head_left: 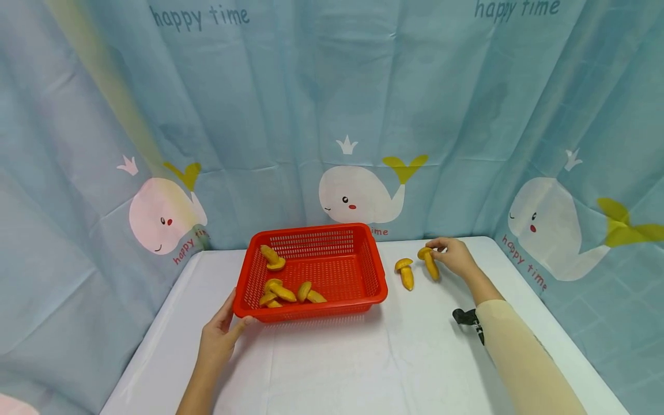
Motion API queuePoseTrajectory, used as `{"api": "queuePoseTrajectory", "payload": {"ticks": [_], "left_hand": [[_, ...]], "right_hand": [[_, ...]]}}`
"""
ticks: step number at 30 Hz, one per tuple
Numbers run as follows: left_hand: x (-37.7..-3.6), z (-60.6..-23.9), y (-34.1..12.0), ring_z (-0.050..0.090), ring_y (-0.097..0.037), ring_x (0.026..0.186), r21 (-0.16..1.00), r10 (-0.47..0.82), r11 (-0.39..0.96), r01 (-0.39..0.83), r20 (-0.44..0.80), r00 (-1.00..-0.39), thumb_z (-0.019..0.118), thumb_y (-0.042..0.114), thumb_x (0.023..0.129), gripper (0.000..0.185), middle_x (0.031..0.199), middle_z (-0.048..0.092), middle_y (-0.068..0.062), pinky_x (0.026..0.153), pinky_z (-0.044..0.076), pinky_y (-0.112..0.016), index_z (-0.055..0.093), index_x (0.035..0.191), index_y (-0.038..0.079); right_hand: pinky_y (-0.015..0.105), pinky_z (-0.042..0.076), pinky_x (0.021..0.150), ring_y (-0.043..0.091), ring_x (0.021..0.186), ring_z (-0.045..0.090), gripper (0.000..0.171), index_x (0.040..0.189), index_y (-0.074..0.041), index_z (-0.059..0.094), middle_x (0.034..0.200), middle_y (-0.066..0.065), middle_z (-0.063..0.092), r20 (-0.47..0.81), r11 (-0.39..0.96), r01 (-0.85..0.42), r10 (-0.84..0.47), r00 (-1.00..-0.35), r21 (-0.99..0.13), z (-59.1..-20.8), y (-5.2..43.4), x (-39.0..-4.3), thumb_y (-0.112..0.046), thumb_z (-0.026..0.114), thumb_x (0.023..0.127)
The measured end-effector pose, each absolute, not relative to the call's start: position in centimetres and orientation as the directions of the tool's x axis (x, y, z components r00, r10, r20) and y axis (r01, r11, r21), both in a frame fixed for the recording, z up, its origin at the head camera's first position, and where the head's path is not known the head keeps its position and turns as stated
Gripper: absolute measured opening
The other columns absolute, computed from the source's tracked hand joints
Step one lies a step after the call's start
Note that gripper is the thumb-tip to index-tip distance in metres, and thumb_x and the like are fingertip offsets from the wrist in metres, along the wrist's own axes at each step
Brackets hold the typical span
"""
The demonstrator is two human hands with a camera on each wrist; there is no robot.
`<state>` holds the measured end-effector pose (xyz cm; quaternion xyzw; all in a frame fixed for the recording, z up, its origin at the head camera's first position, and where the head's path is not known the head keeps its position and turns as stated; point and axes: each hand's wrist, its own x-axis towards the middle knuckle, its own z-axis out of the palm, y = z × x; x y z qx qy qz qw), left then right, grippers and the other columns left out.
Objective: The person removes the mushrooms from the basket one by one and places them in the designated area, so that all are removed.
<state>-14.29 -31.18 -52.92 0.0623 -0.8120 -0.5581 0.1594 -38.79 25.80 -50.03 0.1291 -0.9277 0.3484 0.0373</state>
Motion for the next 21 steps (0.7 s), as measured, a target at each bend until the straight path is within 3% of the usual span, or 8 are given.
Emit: {"api": "queuePoseTrajectory", "payload": {"ticks": [6, 16, 21], "left_hand": [[-14.2, -52.7, -31.1, 0.034, -0.017, 0.152, 0.929, -0.277, 0.361, 0.085, 0.194, -0.941, 0.077, 0.026, 0.092, 0.077, 0.162, 0.04, 0.006, 0.11, 0.036, -0.018, 0.039, 0.158, 0.035], [-14.0, -52.7, -31.1, 0.034, -0.018, 0.152, 0.925, -0.281, 0.373, 0.077, 0.192, -0.94, 0.076, 0.026, 0.092, 0.075, 0.162, 0.04, 0.006, 0.111, 0.037, -0.02, 0.039, 0.157, 0.035], [-14.1, -52.7, -31.0, 0.033, -0.018, 0.153, 0.922, -0.279, 0.379, 0.076, 0.192, -0.941, 0.076, 0.027, 0.093, 0.076, 0.162, 0.04, 0.007, 0.11, 0.037, -0.02, 0.039, 0.158, 0.036]], "right_hand": [[0.035, 0.05, 0.078, 0.032, 0.104, 0.058, 0.025, 0.123, -0.007, 0.072, 0.116, 0.015, 0.07, 0.133, 0.737, -0.246, -0.209, -0.969, -0.629, -50.7, 25.5, -39.3, -0.015, 0.064, 0.101], [0.047, 0.053, 0.09, 0.035, 0.109, 0.059, 0.027, 0.124, -0.002, 0.071, 0.121, 0.019, 0.07, 0.109, 0.744, -0.243, -0.225, -0.968, -0.622, -51.7, 25.5, -39.7, -0.013, 0.063, 0.101], [0.046, 0.053, 0.089, 0.036, 0.109, 0.059, 0.027, 0.124, -0.001, 0.071, 0.121, 0.02, 0.07, 0.11, 0.74, -0.253, -0.237, -0.965, -0.623, -51.9, 25.8, -39.7, -0.012, 0.062, 0.101]]}}
